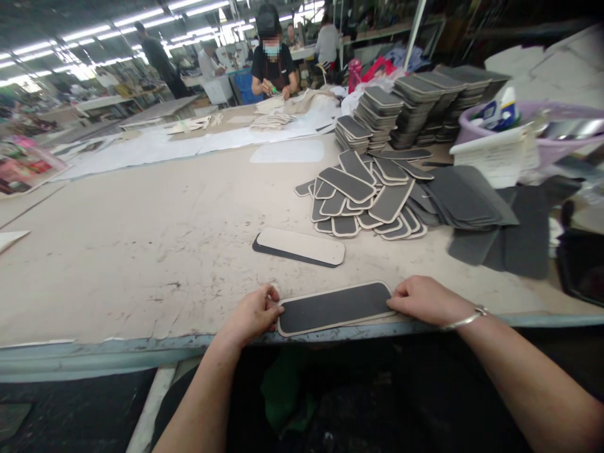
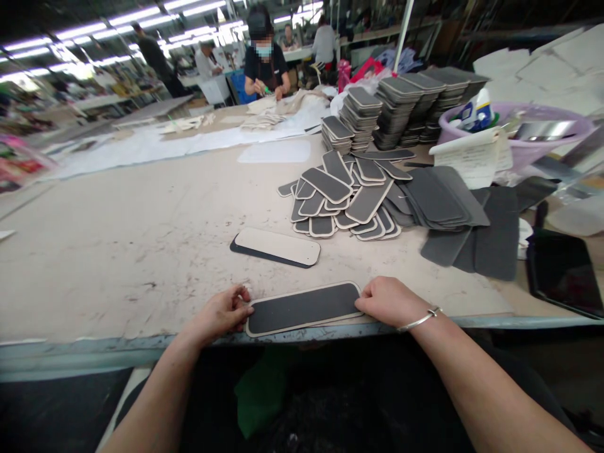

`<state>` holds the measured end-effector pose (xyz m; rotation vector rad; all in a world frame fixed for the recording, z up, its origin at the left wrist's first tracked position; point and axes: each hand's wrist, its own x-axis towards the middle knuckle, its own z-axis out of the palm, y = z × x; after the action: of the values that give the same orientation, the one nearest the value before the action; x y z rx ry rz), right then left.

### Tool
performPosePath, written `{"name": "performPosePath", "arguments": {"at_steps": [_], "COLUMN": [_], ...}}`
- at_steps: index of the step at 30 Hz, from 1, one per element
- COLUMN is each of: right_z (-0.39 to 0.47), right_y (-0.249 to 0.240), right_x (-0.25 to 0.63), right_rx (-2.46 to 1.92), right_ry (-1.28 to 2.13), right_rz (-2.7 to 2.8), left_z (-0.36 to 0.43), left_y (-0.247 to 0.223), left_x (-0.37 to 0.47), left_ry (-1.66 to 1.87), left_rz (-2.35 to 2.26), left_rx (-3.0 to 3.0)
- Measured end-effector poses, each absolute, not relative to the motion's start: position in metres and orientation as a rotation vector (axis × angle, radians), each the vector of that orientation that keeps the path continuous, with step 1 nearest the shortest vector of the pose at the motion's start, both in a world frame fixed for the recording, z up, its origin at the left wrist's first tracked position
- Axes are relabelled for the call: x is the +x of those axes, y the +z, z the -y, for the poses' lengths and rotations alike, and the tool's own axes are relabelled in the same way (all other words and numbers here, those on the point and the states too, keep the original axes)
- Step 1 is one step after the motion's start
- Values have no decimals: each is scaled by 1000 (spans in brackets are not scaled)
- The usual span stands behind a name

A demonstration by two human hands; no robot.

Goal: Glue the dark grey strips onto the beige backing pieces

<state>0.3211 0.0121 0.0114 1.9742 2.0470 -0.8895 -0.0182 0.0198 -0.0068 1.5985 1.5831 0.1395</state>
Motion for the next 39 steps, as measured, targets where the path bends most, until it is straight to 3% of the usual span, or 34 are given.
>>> {"name": "performPosePath", "arguments": {"at_steps": [7, 11, 15, 19, 29, 39], "right_z": [-16, 0, 37, 51, 28, 31], "right_y": [23, 32, 15, -12, -40, -51], "right_x": [356, 318, 220, 162, 308, 311], "right_rx": [2063, 2188, 1659, 1308, 1596, 1684], "right_ry": [-677, -425, -427, -449, 18, 91], "right_rz": [-1982, -2391, -2969, -3090, -2748, -2789], "left_z": [-20, -19, -19, -19, -19, -5], "left_y": [2, 5, 4, 3, 3, 23], "left_x": [-16, -15, -15, -15, -14, 1], "left_ry": [100, 109, 135, 139, 119, 282], "left_rz": [-1579, -1582, -1598, -1618, -1605, -1862], "left_rx": [1674, 1665, 1662, 1704, 1669, 1906]}}
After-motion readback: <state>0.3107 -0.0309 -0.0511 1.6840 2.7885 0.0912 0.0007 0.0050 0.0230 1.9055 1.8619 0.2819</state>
